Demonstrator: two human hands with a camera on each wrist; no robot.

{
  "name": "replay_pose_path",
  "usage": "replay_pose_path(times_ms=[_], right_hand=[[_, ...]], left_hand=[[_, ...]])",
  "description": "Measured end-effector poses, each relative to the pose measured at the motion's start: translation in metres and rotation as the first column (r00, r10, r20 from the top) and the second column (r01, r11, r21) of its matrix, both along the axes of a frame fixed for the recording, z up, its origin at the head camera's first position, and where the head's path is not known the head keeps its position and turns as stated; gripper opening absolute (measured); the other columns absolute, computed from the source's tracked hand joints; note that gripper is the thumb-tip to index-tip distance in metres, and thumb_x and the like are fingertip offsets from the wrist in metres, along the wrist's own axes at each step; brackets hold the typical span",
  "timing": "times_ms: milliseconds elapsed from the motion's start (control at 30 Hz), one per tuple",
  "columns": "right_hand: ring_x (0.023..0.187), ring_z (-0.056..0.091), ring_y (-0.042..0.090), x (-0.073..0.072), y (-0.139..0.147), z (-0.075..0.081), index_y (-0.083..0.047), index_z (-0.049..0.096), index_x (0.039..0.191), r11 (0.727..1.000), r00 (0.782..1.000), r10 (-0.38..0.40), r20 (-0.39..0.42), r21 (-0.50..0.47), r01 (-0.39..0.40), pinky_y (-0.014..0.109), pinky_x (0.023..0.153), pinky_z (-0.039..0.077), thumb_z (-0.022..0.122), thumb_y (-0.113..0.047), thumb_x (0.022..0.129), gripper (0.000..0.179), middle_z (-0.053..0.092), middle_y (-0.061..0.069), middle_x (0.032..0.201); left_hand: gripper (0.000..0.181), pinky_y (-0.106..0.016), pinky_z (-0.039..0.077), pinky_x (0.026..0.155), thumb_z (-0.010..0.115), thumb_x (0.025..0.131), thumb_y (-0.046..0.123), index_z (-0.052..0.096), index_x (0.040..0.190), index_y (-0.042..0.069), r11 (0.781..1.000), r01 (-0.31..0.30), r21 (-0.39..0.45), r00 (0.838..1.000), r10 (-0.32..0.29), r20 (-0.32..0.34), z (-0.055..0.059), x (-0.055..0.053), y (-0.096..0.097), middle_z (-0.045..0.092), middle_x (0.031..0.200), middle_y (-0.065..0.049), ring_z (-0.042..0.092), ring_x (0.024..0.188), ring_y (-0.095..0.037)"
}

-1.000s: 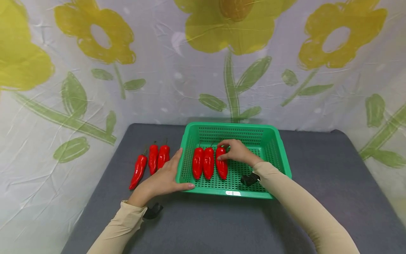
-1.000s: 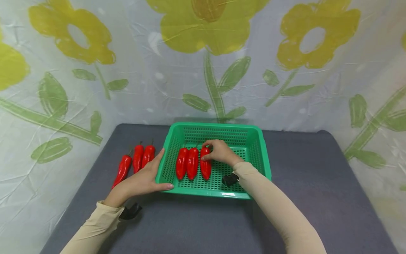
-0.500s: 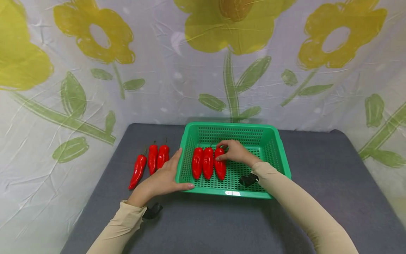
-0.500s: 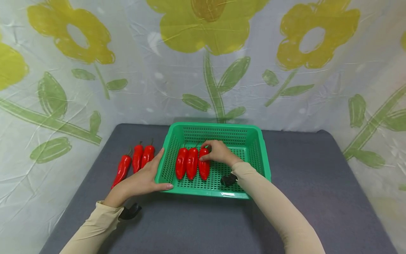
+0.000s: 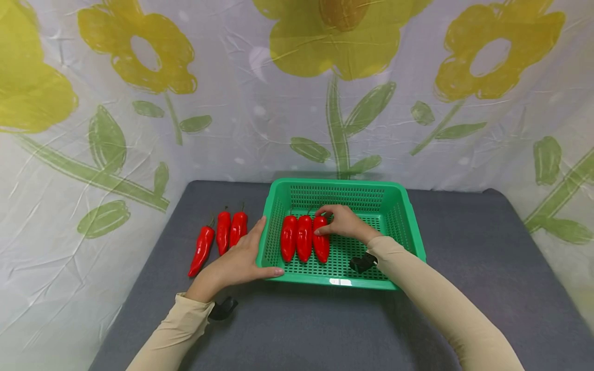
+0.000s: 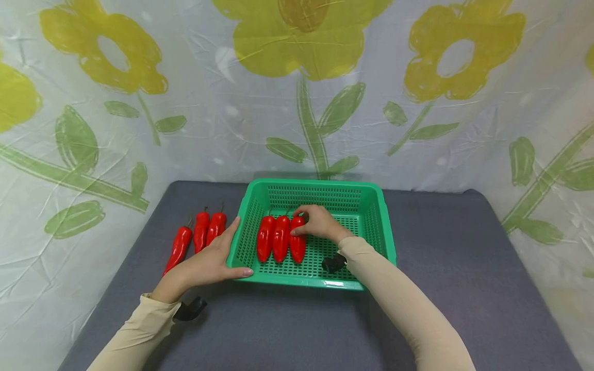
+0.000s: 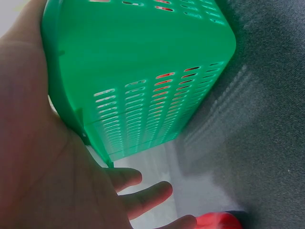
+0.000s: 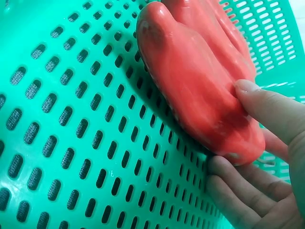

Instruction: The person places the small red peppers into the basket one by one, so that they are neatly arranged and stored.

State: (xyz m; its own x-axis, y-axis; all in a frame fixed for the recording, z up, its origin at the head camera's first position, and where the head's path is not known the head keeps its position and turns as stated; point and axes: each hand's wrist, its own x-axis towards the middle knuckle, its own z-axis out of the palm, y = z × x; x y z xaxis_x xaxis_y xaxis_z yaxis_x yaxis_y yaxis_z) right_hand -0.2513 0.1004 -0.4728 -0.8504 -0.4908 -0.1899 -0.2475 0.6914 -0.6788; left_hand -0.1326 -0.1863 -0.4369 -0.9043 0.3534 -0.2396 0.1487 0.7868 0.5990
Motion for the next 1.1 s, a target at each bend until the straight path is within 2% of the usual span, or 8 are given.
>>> replay_pose_path(times_ms=[933, 1100], right_hand=[[0.112, 0.060, 0.028, 0.0000, 0.0030, 0.0010, -0.016, 0.061, 0.135, 1.000, 1.000, 0.018, 0.022, -0.006, -0.018, 0.033, 0.078, 0.055, 0.079, -0.036, 0.083, 0.058, 0.062, 0.013, 0.129], [0.109, 0.063, 0.029, -0.0015, 0.0036, 0.0037, -0.016, 0.062, 0.133, 1.000, 1.000, 0.017, -0.011, -0.006, -0.017, 0.036, 0.079, 0.055, 0.080, -0.035, 0.083, 0.057, 0.065, 0.013, 0.125]], left_hand=[[0.127, -0.061, 0.041, 0.110, 0.073, 0.073, 0.068, -0.007, 0.160, 0.019, 1.000, 0.003, 0.004, 1.000, -0.003, -0.004, -0.0003, 0.0001, 0.0004, 0.011, 0.167, -0.009, 0.024, 0.150, -0.035], [0.127, -0.062, 0.040, 0.110, 0.073, 0.073, 0.068, -0.006, 0.160, 0.019, 1.000, 0.002, 0.002, 1.000, -0.002, -0.002, 0.0008, 0.0002, 0.0005, 0.010, 0.168, -0.008, 0.022, 0.151, -0.035]])
